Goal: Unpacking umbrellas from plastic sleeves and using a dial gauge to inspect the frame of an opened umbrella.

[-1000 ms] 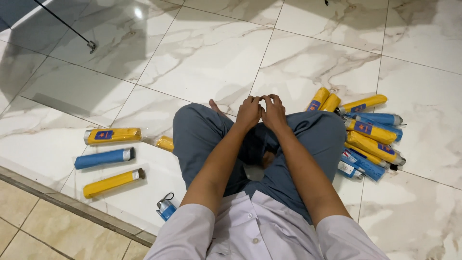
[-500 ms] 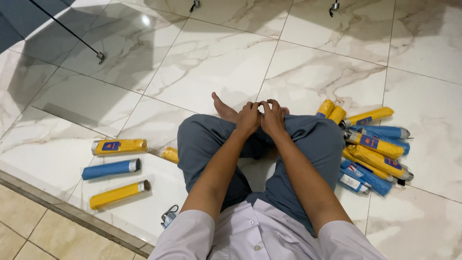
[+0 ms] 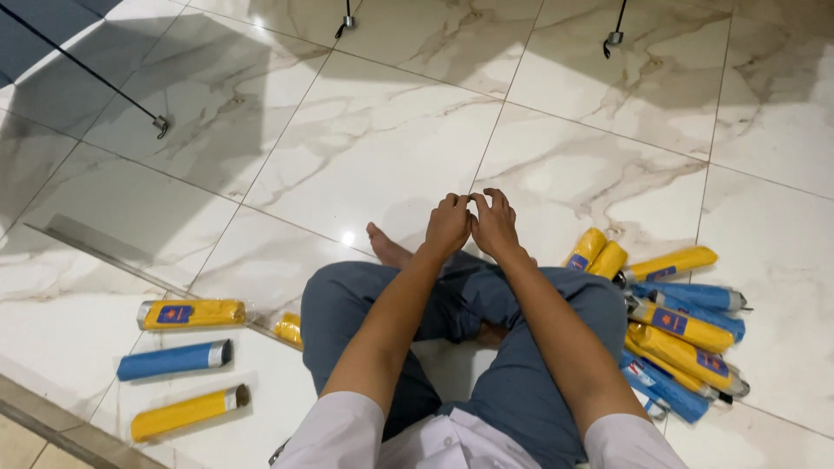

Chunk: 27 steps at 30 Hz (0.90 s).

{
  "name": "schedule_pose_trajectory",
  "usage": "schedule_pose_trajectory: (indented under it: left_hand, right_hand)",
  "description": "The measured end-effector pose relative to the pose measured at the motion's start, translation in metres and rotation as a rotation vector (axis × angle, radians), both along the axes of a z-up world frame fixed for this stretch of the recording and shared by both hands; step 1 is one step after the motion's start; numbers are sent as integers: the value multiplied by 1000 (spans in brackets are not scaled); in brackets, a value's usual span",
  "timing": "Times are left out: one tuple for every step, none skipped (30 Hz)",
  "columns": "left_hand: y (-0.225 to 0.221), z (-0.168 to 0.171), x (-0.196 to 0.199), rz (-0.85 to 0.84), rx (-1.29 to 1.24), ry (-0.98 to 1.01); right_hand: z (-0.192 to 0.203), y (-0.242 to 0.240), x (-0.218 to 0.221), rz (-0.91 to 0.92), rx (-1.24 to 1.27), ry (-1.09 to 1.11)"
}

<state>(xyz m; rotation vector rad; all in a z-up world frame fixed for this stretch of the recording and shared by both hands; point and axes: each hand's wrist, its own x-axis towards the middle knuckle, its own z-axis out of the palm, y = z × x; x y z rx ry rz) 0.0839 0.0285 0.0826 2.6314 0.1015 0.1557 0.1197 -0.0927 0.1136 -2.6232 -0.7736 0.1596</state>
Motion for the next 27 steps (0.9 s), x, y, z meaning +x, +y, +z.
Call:
schedule_pose_trajectory:
  left_hand:
    - [2,4,10,1,1,0]
    - [4,7,21,3,-9,30]
    - [5,9,31,3,-21,65]
    - [8,8,43,4,-21,68]
    - [9,5,53,0,-18,78]
    - [11,3,63,-4,-14,88]
    - [13,-3,72,-5,-14,99]
    - [14,-8,80,-14,8,119]
    - [13,-12,89,-31,29,135]
    - [12,-21,92,-40,29,143]
    - [10,-29,96,-51,35,140]
    - [9,-37,99,-61,41,137]
    - [10,-47,102,-59,41,134]
    - [11,-58,105,-62,38,167]
    - [9,-70,106,-61,32,201]
    - [10,-72,109,-56,30,200]
    - [11,-75,109,-44,37,224]
    - [11,-78,109,-34,43,249]
    - [10,-75,110,-26,44,253]
    - [9,-73,110,-9,17,271]
    - [8,-69,117,-2,-4,278]
    - [14,-66,129,-5,3,270]
    - [12,-66,131,-6,-28,290]
    - [10,-65,134,-6,-59,310]
    - [10,-63,136,-14,-60,311]
    - [10,-60,138,-5,-102,333]
    - [9,-56,136,5,-145,356]
  right_hand:
    - [0,3,12,1,1,0]
    - [-1,5,24,3,3,20]
    - [-3,8,36,5,2,43]
    - [-3,10,47,5,1,46]
    - [-5,12,57,2,16,86]
    - [-6,14,66,-1,31,125]
    - [-11,15,72,-3,31,136]
    - [-16,16,78,-14,48,170]
    - [-19,14,84,-33,66,201]
    - [-24,13,84,-43,66,208]
    - [-27,11,86,-62,79,256]
    - [-29,11,86,-80,92,305]
    - [-33,12,89,-79,92,303]
    - [-36,14,91,-73,71,334]
    - [-40,14,93,-64,47,366]
    - [-40,15,97,-59,44,365]
    - [-41,16,99,-43,46,372]
    - [-41,18,101,-27,49,379]
    - [-44,19,104,-19,49,383]
    - [-47,20,106,-15,33,384]
    - [-48,22,113,-20,23,373]
    - [-50,25,124,-23,30,366]
    - [-53,22,125,-32,55,372]
    - [-56,20,127,-41,80,379]
    - [-56,20,130,-49,80,379]
    - [-56,21,132,-44,80,371]
    - [-55,21,132,-37,79,363]
